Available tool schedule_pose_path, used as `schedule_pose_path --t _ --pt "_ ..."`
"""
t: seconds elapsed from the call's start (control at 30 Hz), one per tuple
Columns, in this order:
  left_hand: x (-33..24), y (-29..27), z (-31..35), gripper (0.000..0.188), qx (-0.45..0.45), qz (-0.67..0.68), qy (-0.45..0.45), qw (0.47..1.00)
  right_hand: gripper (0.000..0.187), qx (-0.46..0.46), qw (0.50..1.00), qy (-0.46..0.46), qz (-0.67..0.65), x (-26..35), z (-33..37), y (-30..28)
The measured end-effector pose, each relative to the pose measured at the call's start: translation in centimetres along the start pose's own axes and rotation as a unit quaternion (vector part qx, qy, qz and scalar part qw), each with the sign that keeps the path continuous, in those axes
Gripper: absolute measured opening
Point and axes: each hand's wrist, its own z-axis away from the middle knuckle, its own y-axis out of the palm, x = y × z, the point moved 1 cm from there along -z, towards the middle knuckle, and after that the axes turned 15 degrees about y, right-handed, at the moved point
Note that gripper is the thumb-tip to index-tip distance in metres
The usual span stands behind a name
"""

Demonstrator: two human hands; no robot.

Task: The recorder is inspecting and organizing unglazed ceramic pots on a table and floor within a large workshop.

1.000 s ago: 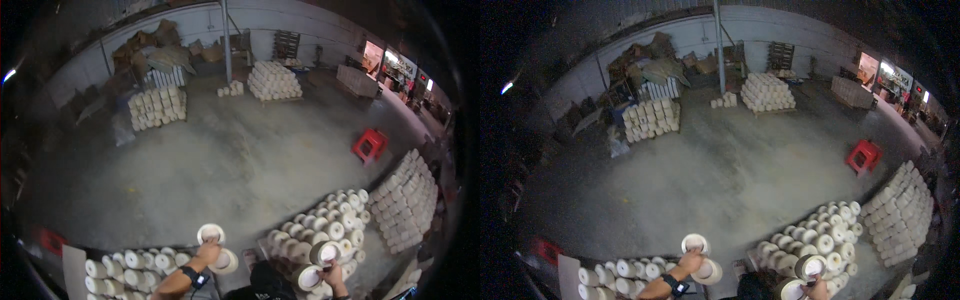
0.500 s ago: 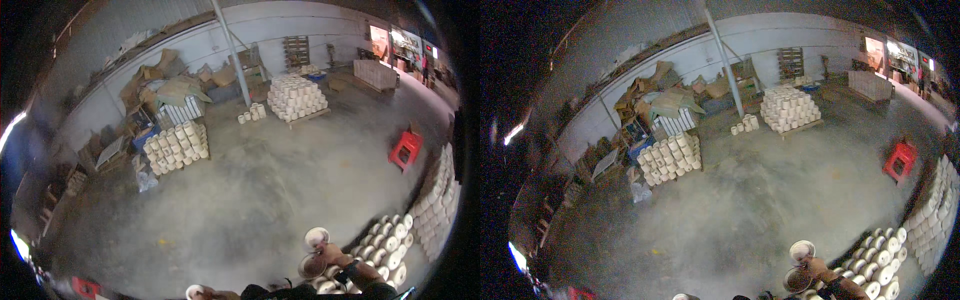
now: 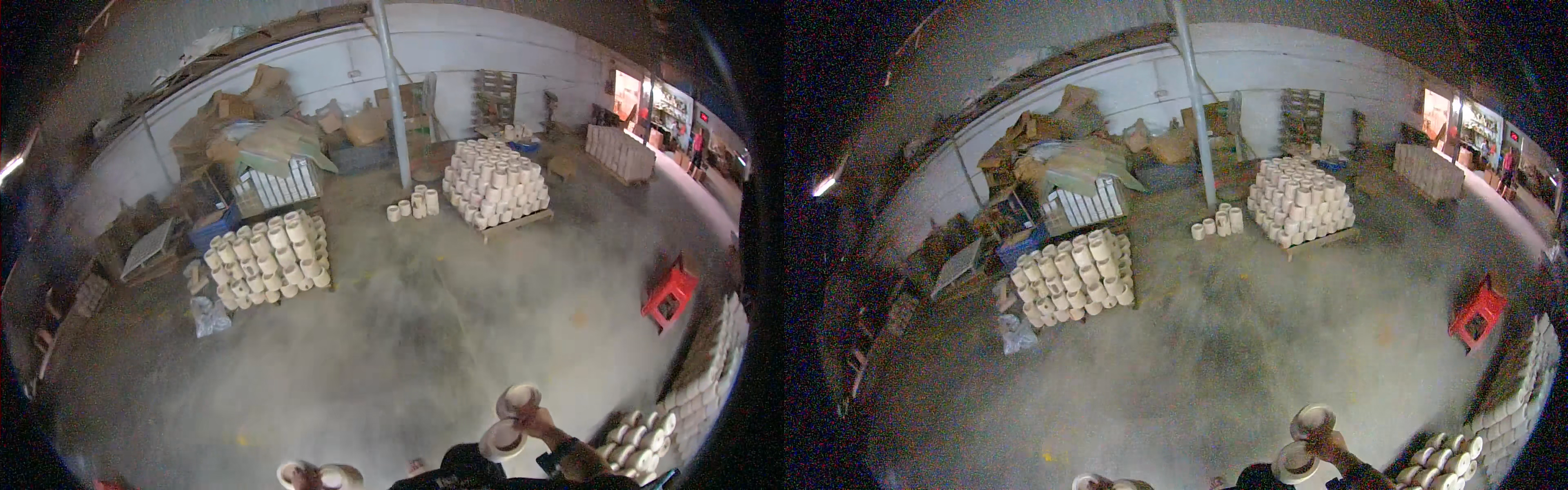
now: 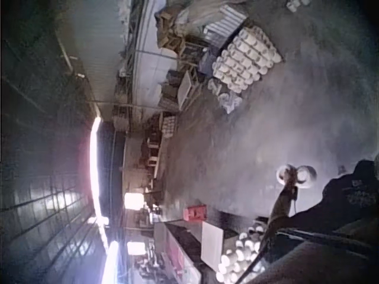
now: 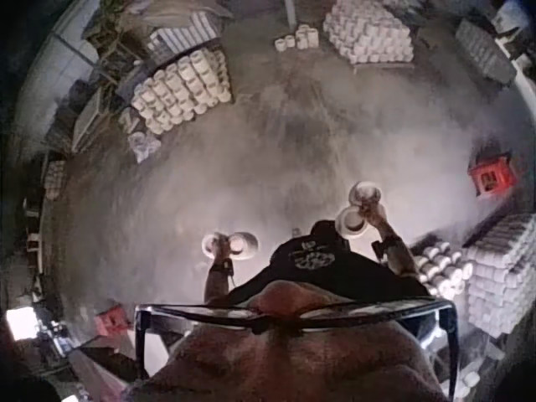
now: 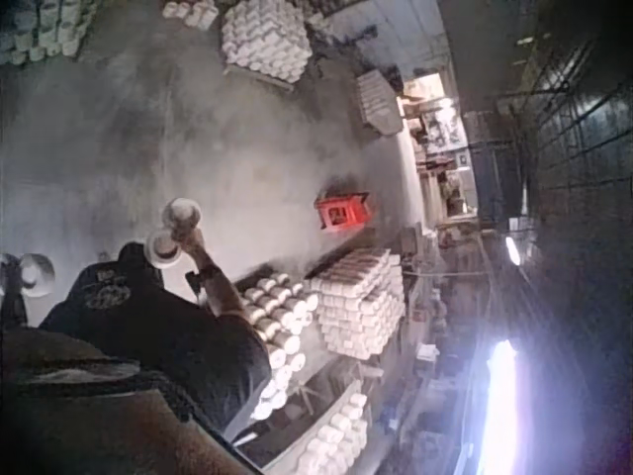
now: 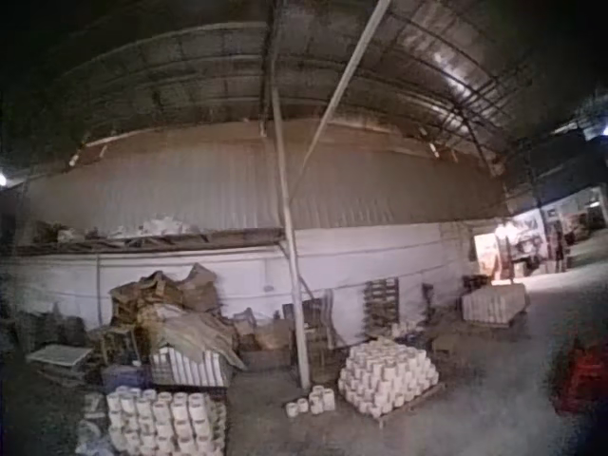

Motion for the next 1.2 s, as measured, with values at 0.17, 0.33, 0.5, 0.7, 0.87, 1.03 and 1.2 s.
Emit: schedule_pose_path --t 0.17,0.33,0.5,0.7,0.87,1.03,1.2 --pt "-1.5 -0.5 -14.2 0.055 -0.062 0.258 0.038 0.964 0.024 0.069 0.888 -0.108 -0.441 -0.6 -16.2 5.5" --pt "-22.8 -5.6 -33.7 0.056 0.292 -0.387 0.193 0.853 0.029 -0.088 0.955 -0.002 -0.283 5.2 -19.1 -1.0" --pt "-15.8 -3.7 -45.0 0.049 0.122 -0.216 0.153 0.957 0.041 -0.046 0.957 0.105 -0.267 18.8 -27.8 -9.2" --pt "-15.7 -1.8 -60.1 0.052 0.138 -0.244 0.145 0.949 0.045 -0.131 0.968 0.078 -0.198 23.1 -39.5 -12.4" --pt "-20.6 1.5 -76.6 0.05 0.254 -0.168 0.133 0.943 0.066 -0.124 0.968 0.088 -0.198 25.6 -48.4 -14.0" --pt "-20.8 8.7 -89.0 0.04 0.058 0.0 0.405 0.912 0.049 -0.309 0.944 0.036 -0.108 28.2 -56.5 -15.6" --pt "-28.0 8.6 -102.5 0.028 0.048 0.077 0.407 0.909 0.058 -0.211 0.908 0.102 -0.348 28.0 -65.1 -15.4"
